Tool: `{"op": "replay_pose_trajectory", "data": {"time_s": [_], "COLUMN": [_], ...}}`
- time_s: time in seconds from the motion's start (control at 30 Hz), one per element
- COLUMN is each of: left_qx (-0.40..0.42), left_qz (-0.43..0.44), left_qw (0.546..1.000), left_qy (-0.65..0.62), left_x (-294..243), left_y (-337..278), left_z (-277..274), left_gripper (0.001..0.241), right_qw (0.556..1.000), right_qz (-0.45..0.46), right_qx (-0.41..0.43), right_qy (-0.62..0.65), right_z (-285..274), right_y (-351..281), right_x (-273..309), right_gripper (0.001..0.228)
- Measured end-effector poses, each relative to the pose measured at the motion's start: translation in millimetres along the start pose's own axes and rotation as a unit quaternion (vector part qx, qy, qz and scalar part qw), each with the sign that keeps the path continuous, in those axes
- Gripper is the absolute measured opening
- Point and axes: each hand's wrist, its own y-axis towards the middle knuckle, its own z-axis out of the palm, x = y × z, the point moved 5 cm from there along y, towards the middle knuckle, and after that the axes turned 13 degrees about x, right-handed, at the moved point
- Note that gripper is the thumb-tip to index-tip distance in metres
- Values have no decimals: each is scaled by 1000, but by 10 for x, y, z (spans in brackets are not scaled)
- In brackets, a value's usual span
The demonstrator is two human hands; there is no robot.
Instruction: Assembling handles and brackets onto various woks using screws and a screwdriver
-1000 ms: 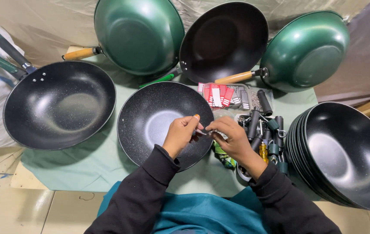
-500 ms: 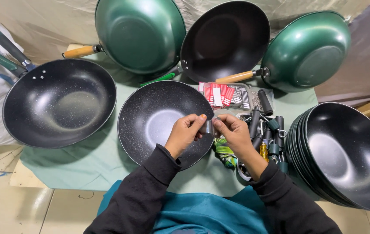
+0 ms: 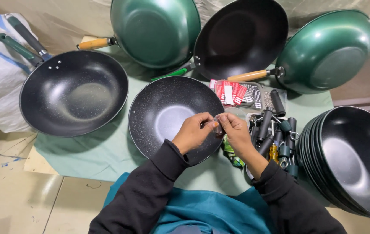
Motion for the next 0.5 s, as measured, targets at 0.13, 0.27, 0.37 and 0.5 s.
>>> {"op": "replay_pose_trajectory", "data": {"time_s": [0.13,0.27,0.37,0.5], "left_qx": [25,53,55,51], "left_qz": [-9,-38,-66,-114], "left_qw": [1000,996,992,987], "left_qy": [15,63,92,106], "left_x": [66,140,360,484], "left_y": [-54,-133,-124,-191], "left_z": [-120,-264,-388,-527], "left_gripper": [18,18,18,18], "right_qw": [999,986,974,940], "right_qz": [-10,0,16,29], "right_qx": [23,87,122,178], "right_qy": [-43,-143,-190,-288], "right_z": [39,173,220,314], "right_y": [62,67,75,27], "right_x": [-145,-155,-178,-31], "right_gripper": [25,24,23,20]}}
